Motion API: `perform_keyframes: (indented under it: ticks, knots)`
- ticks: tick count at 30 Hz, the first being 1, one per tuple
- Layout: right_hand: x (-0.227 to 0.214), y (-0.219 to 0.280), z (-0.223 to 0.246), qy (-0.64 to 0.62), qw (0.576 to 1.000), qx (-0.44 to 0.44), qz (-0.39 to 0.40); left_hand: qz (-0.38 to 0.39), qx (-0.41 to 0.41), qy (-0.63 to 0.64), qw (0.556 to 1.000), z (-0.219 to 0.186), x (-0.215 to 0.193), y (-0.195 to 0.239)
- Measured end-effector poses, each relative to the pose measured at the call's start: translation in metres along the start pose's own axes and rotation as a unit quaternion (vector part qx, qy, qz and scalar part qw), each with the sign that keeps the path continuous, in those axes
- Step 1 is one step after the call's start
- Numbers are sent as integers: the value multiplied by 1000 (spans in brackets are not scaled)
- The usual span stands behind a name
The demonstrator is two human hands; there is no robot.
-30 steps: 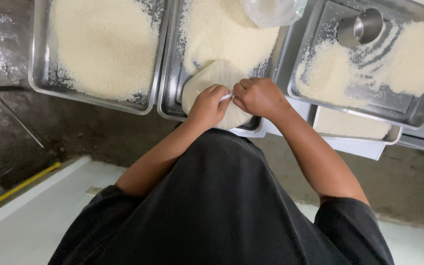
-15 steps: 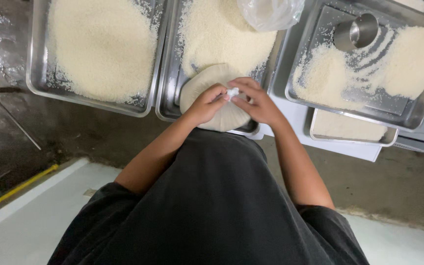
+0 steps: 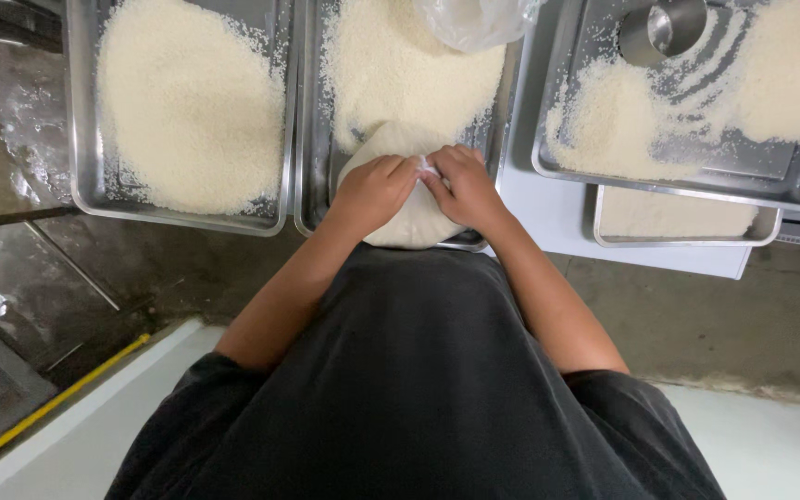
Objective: The person uses a metal measuring cup to transfer rice from trays and bags into a small plastic bag, then uses a ring mold inside the plastic bag to press and portion the rice.
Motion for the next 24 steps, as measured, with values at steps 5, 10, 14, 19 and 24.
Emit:
perform_keyframes:
  ticks: [5, 10, 14, 19, 24]
  knots:
    - [-5, -3, 4, 34, 998, -55, -13, 81, -20, -10, 996, 15, 22, -3]
    - [-12, -3, 3, -34, 997, -75, -3, 44, -9, 71, 997, 38, 40, -3]
    - [-15, -1, 4, -76, 993, -93, -3, 76, -182, 263, 945, 52, 48, 4]
    - [-14, 1, 4, -71, 995, -61, -17, -36, -261, 318, 911, 33, 34, 1]
    - [-10, 0, 11, 35, 994, -80, -59, 106, -10, 67, 992, 18, 12, -15]
Point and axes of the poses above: each hand's wrist, its own y-axis away from the middle knuckle, its own x-axis out of the palm, z = x × y, the point moved 3 cm from there along -y, towards the middle knuckle, and after that the axes turned 14 degrees about x, right-handed, at the moved point
